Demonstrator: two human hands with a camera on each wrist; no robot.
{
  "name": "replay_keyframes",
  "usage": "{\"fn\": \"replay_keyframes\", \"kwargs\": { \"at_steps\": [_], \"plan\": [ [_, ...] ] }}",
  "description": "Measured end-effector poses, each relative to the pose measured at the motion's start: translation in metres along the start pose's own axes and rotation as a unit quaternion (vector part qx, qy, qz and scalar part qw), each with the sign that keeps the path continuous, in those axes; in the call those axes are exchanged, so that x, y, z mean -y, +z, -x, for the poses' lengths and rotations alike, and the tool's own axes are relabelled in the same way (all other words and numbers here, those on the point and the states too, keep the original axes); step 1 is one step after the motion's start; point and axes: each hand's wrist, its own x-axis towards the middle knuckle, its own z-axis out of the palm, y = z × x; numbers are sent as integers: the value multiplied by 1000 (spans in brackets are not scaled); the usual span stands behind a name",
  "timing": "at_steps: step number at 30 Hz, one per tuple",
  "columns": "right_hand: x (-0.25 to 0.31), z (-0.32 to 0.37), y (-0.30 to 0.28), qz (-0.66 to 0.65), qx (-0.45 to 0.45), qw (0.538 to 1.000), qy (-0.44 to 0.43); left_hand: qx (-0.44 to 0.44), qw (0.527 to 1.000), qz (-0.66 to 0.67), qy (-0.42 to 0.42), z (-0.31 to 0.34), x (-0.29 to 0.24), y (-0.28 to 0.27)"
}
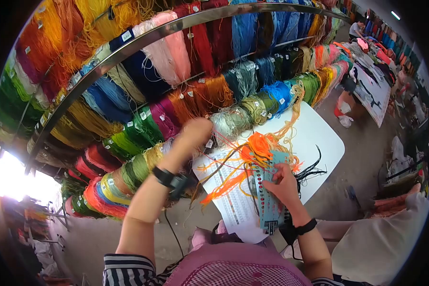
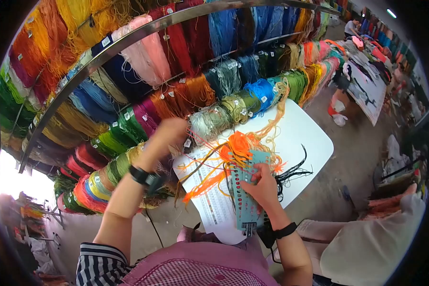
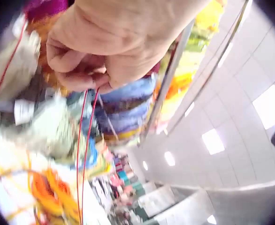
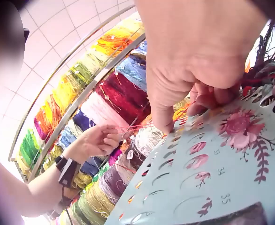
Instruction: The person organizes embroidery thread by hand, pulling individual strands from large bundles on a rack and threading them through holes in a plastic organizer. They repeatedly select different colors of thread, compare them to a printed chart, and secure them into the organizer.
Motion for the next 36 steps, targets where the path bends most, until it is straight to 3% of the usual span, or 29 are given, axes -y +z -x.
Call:
{"fn": "replay_keyframes", "kwargs": {
  "at_steps": [1,2,3,4,5,6,7,9,11,15,20,23,25,29,30,31,35,36],
  "plan": [
    [1,0,0,-2,-1,1000,-3,-107,966,138,-189,6,-9,-37],
    [2,1,-1,4,4,1000,0,-200,874,326,-299,5,-1,-63],
    [4,1,-2,9,8,1000,3,-258,908,222,-245,-5,64,-68],
    [6,2,-2,34,9,999,1,-293,926,9,-237,-5,50,-84],
    [7,2,-3,33,7,999,-3,-315,901,-205,-218,-4,36,-101],
    [7,2,-4,24,13,1000,0,-317,888,-232,-238,-12,28,-108],
    [7,1,-4,16,19,1000,4,-320,888,-233,-236,-22,10,-113],
    [6,0,-5,14,25,1000,5,-390,887,-198,-149,-45,-28,-115],
    [4,-1,-6,-18,37,999,20,-393,900,-147,-119,-71,-48,-114],
    [-1,-1,-7,-24,37,999,13,-423,888,-157,-85,-121,-26,-111],
    [-5,0,-7,-40,47,998,4,-458,880,-120,-28,-113,-24,-96],
    [8,1,-14,-69,65,995,-9,-347,931,94,57,-82,-41,-78],
    [2,-6,-15,-59,76,995,-38,-218,886,407,48,-58,-58,-58],
    [21,-16,-22,-9,110,991,-78,-150,897,416,6,-3,-88,-30],
    [9,-29,-11,-105,79,986,-105,-127,897,422,-20,9,-91,-20],
    [34,-30,-16,-103,78,986,-106,-103,897,430,-16,23,-99,-11],
    [130,-37,-18,-352,117,922,-114,14,872,489,-29,75,-142,28],
    [141,-40,-12,-351,114,923,-114,50,868,494,-28,84,-146,39]
  ]
}}
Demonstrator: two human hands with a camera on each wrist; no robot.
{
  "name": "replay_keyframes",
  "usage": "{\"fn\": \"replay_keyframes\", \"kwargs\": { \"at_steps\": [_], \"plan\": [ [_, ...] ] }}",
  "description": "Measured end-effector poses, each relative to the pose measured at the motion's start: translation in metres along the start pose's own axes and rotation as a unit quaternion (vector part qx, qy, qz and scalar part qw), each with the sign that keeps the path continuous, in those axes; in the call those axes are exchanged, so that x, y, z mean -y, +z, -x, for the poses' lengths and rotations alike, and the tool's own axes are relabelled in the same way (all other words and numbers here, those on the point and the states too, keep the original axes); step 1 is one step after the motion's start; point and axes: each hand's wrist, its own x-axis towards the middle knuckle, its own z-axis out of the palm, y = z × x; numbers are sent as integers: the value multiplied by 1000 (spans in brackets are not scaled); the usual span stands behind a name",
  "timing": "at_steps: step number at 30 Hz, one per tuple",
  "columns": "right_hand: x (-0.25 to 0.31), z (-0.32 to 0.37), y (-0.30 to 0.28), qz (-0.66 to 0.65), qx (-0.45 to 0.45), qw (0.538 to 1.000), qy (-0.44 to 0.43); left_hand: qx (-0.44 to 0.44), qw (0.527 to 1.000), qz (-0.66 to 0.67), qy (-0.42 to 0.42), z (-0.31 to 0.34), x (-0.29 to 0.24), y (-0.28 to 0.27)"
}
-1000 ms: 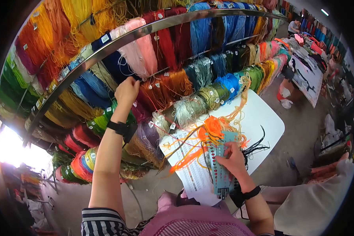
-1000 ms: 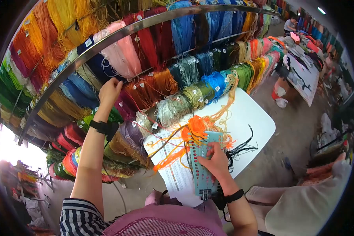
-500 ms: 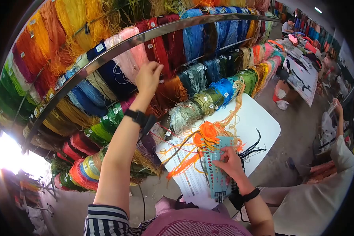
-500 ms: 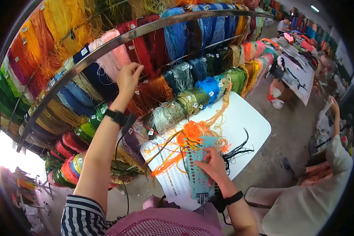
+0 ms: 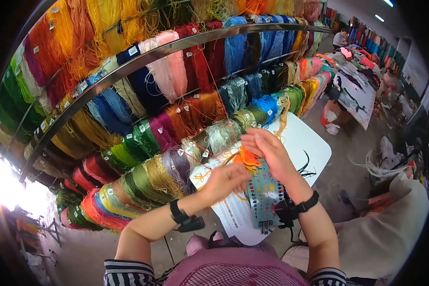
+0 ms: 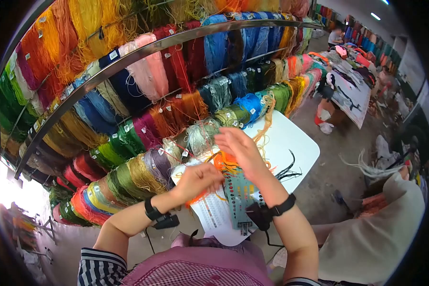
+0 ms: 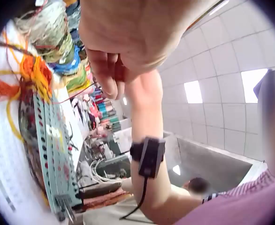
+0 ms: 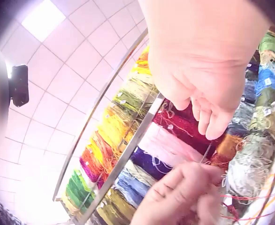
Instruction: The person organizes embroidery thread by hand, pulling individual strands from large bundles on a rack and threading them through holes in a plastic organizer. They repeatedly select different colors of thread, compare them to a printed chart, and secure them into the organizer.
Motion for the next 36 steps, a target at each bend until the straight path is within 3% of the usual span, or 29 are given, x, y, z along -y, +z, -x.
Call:
{"fn": "replay_keyframes", "kwargs": {
  "at_steps": [2,5,7,8,9,10,12,13,14,16,17,18,21,22,23,24,25,26,27,28,29,30,31,32,36],
  "plan": [
    [6,-12,15,-67,10,998,1,49,995,-87,23,14,11,19],
    [22,-11,25,-105,36,993,42,178,931,-268,172,28,37,38],
    [24,3,12,-74,40,995,61,194,917,-301,176,33,49,43],
    [19,12,-1,-41,-18,999,8,208,900,-337,182,33,57,44],
    [16,24,-17,-6,-78,996,-41,174,884,-378,211,28,69,35],
    [19,39,-38,32,-148,988,-41,141,920,-323,171,19,77,22],
    [20,74,-95,148,-277,949,-41,58,909,-331,248,-1,87,-22],
    [15,93,-133,222,-329,917,-47,-38,916,-365,161,3,61,-31],
    [9,115,-178,289,-374,880,-44,-81,879,-425,201,-2,59,-59],
    [3,162,-259,375,-466,800,-55,-164,865,-432,197,-4,56,-92],
    [6,182,-288,396,-514,758,-71,-211,852,-435,201,-6,53,-99],
    [16,195,-308,332,-560,750,-121,-210,854,-432,200,-10,55,-100],
    [48,213,-310,246,-619,702,-253,-202,891,-379,146,-15,58,-86],
    [65,188,-265,159,-596,721,-316,-138,968,-207,33,-18,51,-64],
    [65,174,-240,184,-569,742,-303,-67,994,-24,-82,-23,47,-43],
    [61,164,-222,209,-542,760,-291,-43,991,32,-120,-28,49,-26],
    [52,153,-204,282,-525,776,-209,-19,983,89,-158,-32,51,-11],
    [38,136,-168,375,-460,780,-197,-15,983,89,-162,-38,55,1],
    [15,123,-146,343,-413,830,-153,-1,977,107,-186,-43,60,13],
    [-10,117,-131,376,-360,849,-85,13,969,125,-210,-47,65,22],
    [-38,110,-113,343,-295,888,-83,15,969,127,-213,-51,68,29],
    [-50,104,-93,426,-246,867,-78,14,963,140,-230,-55,71,33],
    [-74,97,-90,383,-199,896,-107,11,957,153,-246,-58,73,36],
    [-71,93,-75,274,-201,940,20,1,954,162,-252,-59,74,38],
    [-103,84,-81,192,-184,961,76,-15,949,197,-248,-61,81,39]
  ]
}}
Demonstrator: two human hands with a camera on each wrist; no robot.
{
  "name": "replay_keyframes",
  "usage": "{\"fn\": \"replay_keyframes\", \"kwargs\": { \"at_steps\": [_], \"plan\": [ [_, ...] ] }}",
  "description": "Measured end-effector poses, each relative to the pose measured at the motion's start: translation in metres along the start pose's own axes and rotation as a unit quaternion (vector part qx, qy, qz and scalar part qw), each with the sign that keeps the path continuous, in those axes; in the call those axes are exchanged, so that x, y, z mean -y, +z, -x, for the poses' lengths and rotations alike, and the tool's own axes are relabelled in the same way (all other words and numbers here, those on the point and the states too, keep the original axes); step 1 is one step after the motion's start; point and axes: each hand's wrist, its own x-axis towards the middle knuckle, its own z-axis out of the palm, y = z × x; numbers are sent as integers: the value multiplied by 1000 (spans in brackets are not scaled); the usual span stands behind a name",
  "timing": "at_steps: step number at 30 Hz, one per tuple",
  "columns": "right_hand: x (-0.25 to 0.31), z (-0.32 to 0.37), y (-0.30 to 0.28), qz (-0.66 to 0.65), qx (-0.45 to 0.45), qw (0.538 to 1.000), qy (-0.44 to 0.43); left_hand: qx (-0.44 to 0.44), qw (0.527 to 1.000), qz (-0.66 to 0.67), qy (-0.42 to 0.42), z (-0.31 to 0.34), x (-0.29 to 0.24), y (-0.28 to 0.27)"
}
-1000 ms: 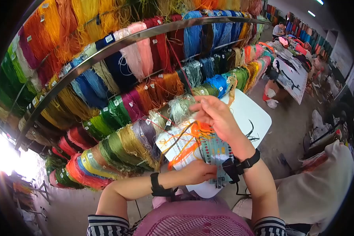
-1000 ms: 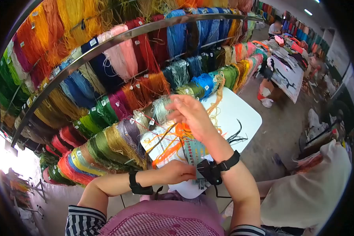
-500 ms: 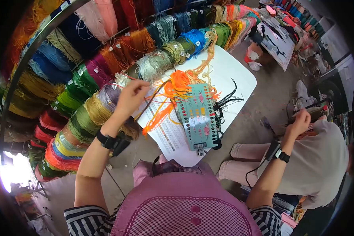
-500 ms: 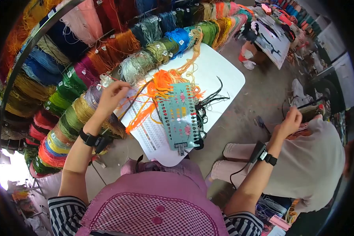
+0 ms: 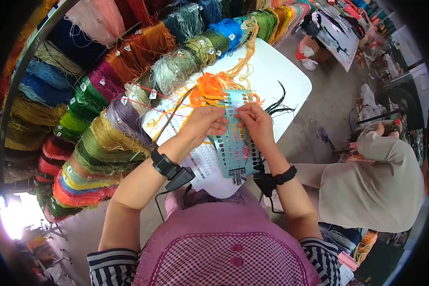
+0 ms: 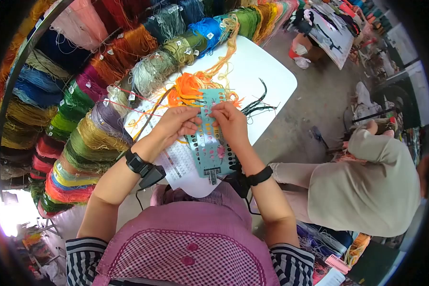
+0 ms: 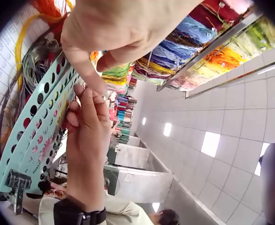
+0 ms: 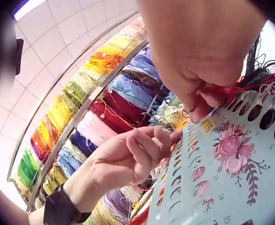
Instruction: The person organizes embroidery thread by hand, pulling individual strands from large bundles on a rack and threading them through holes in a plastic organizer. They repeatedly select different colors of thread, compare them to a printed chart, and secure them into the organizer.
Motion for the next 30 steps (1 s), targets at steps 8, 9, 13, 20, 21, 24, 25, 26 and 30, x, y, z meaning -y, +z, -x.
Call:
{"fn": "replay_keyframes", "kwargs": {
  "at_steps": [8,9,13,20,21,24,25,26,30],
  "plan": [
    [-13,1,11,110,-65,990,-60,-6,997,-54,46,2,-2,6],
    [-11,2,11,125,-65,988,-62,-10,998,-53,46,2,-2,6],
    [-7,4,8,119,-24,992,-45,-1,985,-133,110,-4,-5,6],
    [-5,3,7,86,8,996,-17,-1,945,-294,147,-23,-10,8],
    [-6,3,7,86,1,996,-29,-6,942,-301,150,-23,-10,5],
    [-12,2,4,75,10,997,-17,24,987,-117,104,-17,-19,-17],
    [-15,1,3,73,13,997,-11,55,995,21,76,-11,-27,-22],
    [-18,0,4,70,12,997,-4,96,989,98,63,-4,-37,-29],
    [-2,8,10,136,1,991,-14,197,979,-53,6,-4,-48,-25]
  ]
}}
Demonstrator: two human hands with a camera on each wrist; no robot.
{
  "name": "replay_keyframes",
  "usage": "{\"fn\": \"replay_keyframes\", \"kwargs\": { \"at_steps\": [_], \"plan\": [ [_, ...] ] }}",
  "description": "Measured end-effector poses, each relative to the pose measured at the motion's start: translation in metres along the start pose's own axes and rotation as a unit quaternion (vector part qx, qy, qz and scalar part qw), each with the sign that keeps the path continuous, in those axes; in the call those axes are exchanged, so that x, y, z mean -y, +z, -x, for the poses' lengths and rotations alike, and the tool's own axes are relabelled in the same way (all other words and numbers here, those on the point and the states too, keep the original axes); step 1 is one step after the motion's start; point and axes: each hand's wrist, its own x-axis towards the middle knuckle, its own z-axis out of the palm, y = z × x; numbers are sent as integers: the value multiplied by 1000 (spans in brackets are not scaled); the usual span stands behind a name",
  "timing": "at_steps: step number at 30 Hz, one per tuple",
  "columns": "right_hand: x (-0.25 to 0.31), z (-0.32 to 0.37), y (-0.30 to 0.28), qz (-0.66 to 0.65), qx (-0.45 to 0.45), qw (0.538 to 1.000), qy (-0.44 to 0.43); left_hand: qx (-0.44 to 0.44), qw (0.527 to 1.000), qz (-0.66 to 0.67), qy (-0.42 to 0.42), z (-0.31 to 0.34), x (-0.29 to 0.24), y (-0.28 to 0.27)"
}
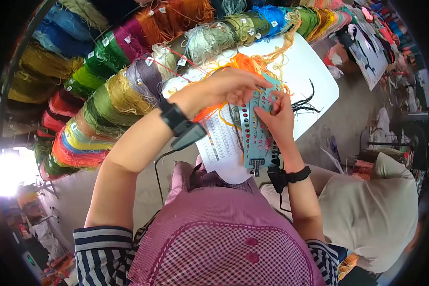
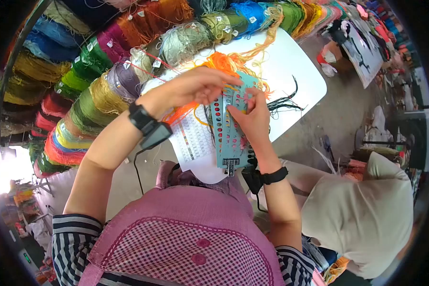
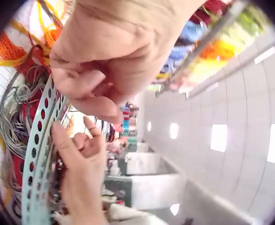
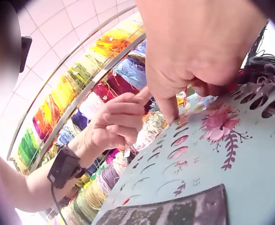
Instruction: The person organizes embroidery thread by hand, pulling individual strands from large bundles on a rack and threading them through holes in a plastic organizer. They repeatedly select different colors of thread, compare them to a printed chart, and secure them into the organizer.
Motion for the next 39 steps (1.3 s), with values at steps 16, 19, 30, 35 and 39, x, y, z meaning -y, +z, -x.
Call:
{"fn": "replay_keyframes", "kwargs": {
  "at_steps": [16,19,30,35,39],
  "plan": [
    [-9,-5,0,6,39,999,-8,-464,857,-146,169,164,-74,-95],
    [-8,-4,-4,3,39,999,-28,-615,518,-589,81,204,-75,-105],
    [2,31,-32,132,75,985,87,-235,664,-664,251,133,112,30],
    [33,22,-62,-223,31,971,81,-222,654,-684,234,130,123,23],
    [66,1,-133,-232,-60,971,10,-212,667,-673,241,130,120,12]
  ]
}}
